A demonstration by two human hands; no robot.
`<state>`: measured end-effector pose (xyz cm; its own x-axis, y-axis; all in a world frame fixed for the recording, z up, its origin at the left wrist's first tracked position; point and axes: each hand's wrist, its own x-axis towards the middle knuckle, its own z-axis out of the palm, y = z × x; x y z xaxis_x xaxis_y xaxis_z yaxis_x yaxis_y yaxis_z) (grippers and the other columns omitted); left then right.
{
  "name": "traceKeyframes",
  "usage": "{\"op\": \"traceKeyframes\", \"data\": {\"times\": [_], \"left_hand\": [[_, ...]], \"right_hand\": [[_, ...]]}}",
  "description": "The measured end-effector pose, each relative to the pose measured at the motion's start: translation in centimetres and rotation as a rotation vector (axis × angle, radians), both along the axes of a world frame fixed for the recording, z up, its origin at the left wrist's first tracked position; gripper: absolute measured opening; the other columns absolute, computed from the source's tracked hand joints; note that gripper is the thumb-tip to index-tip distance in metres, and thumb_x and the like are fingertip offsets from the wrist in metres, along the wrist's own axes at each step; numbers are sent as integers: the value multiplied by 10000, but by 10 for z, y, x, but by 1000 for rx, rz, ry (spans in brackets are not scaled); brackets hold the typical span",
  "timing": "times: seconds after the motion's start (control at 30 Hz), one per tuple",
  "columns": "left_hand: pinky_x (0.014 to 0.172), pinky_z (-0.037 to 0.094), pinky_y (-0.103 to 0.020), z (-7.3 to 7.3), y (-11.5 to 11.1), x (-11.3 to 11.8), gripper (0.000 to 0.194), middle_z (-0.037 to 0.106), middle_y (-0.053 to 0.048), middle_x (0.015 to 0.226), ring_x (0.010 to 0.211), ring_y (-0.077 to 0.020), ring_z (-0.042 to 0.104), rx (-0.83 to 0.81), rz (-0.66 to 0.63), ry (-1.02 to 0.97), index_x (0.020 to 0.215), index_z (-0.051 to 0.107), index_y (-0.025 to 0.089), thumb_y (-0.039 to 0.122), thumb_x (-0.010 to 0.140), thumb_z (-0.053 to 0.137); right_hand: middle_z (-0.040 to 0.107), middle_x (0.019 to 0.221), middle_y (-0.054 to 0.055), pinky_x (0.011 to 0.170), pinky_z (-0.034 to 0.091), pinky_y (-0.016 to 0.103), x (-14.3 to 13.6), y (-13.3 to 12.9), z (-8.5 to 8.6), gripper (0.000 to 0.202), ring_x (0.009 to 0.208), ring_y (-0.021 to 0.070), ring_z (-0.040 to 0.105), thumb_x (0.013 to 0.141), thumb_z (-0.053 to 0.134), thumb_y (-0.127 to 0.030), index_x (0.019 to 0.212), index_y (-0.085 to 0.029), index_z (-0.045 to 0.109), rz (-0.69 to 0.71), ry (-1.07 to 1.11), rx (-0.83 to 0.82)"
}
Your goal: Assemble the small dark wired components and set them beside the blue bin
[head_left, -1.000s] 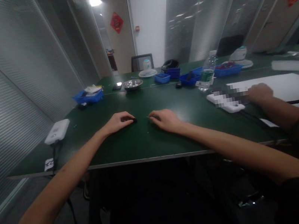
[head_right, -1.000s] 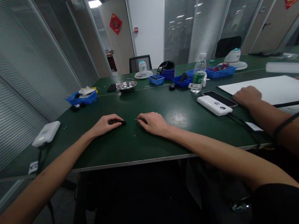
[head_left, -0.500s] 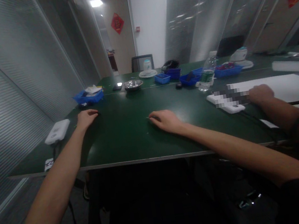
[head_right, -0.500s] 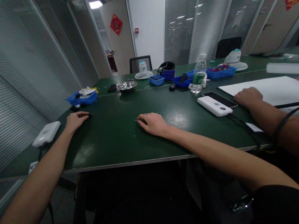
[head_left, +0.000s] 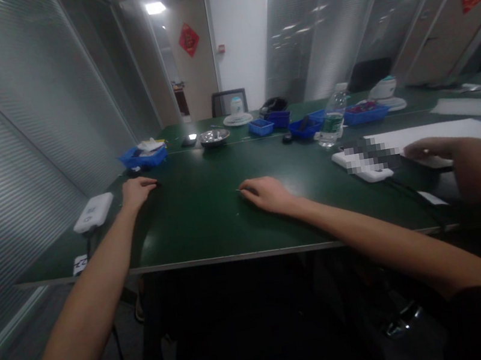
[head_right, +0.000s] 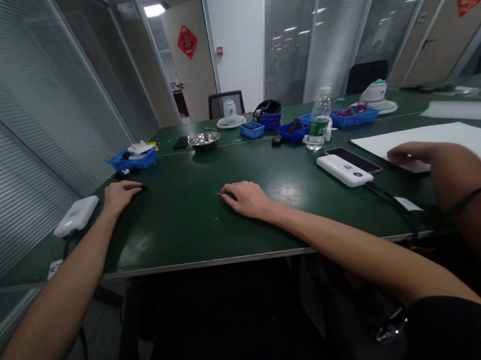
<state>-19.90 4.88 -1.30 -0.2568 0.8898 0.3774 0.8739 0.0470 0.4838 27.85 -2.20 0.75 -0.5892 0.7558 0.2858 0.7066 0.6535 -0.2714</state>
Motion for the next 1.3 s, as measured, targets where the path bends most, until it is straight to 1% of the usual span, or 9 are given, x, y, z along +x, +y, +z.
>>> {"op": "traceKeyframes", "data": {"times": [0.3, 0.43, 0.6, 0.77, 0.93, 1.07, 1.17, 1.23, 1.3], "left_hand": [[981, 559, -318, 7, -6, 11, 279, 828, -75, 1052, 989, -268, 769, -39, 86, -60, 1086, 865, 208, 337, 850, 791], [974, 561, -324, 4, -3, 6, 279, 828, -75, 1030, 925, -251, 770, -38, 87, -68, 1105, 857, 206, 317, 859, 786], [964, 565, -328, 3, -4, 4, 304, 827, -77, 1033, 940, -247, 770, -19, 59, -66, 1149, 843, 207, 301, 866, 783], [1041, 536, -374, 8, -8, 15, 269, 819, -98, 1097, 1051, -292, 753, -29, 0, 166, 1139, 852, 211, 256, 910, 720], [1050, 532, -448, 7, -6, 25, 383, 779, -175, 1216, 1127, -363, 722, -112, -7, 433, 1272, 812, 176, 216, 966, 585], [1031, 539, -477, 3, -5, 24, 409, 773, -196, 1219, 1139, -390, 716, -115, 1, 473, 1302, 798, 174, 226, 973, 560], [1089, 513, -464, 4, -6, 29, 364, 784, -141, 1227, 1167, -360, 716, -63, -120, 357, 1248, 823, 212, 245, 976, 584], [1127, 492, -433, 5, -8, 42, 322, 788, -99, 1235, 1176, -320, 721, -28, -278, 210, 1216, 831, 235, 280, 964, 635], [1130, 497, -418, 6, -12, 63, 319, 787, -75, 1246, 1177, -288, 725, -34, -461, 23, 1217, 824, 245, 342, 940, 699]], "right_hand": [[787, 1174, 74, 851, 520, 318, 0, 1, -1, 325, 998, 234, 737, 1095, 504, -402, 1282, -241, 715, 3, -3, 7], [787, 1176, 73, 852, 524, 325, 0, 2, -2, 314, 1010, 240, 735, 1089, 514, -397, 1266, -241, 721, 3, 2, 7], [784, 1186, 73, 836, 523, 325, 1, 1, -1, 318, 1005, 238, 735, 1091, 510, -396, 1264, -231, 720, 20, 6, 10], [782, 1200, 75, 861, 526, 333, 0, 1, -1, 310, 1025, 238, 732, 1092, 517, -384, 1265, -229, 721, 31, 10, 7], [776, 1210, 81, 843, 535, 338, 1, 0, 0, 316, 1024, 242, 729, 1090, 519, -383, 1276, -218, 714, 52, 14, -5], [774, 1220, 78, 868, 535, 343, 1, 1, -1, 313, 1042, 241, 727, 1092, 516, -387, 1275, -226, 713, 65, 18, 10], [777, 1196, 77, 862, 527, 345, 1, 2, -3, 313, 1028, 242, 726, 1092, 513, -385, 1270, -224, 715, 69, 14, 31], [775, 1184, 78, 859, 521, 341, 1, 2, -4, 315, 1026, 241, 724, 1092, 517, -387, 1274, -219, 712, 84, 21, 39], [768, 1191, 80, 853, 515, 334, 1, 2, -5, 315, 1030, 238, 719, 1087, 529, -389, 1286, -222, 706, 110, 22, 44]]}}
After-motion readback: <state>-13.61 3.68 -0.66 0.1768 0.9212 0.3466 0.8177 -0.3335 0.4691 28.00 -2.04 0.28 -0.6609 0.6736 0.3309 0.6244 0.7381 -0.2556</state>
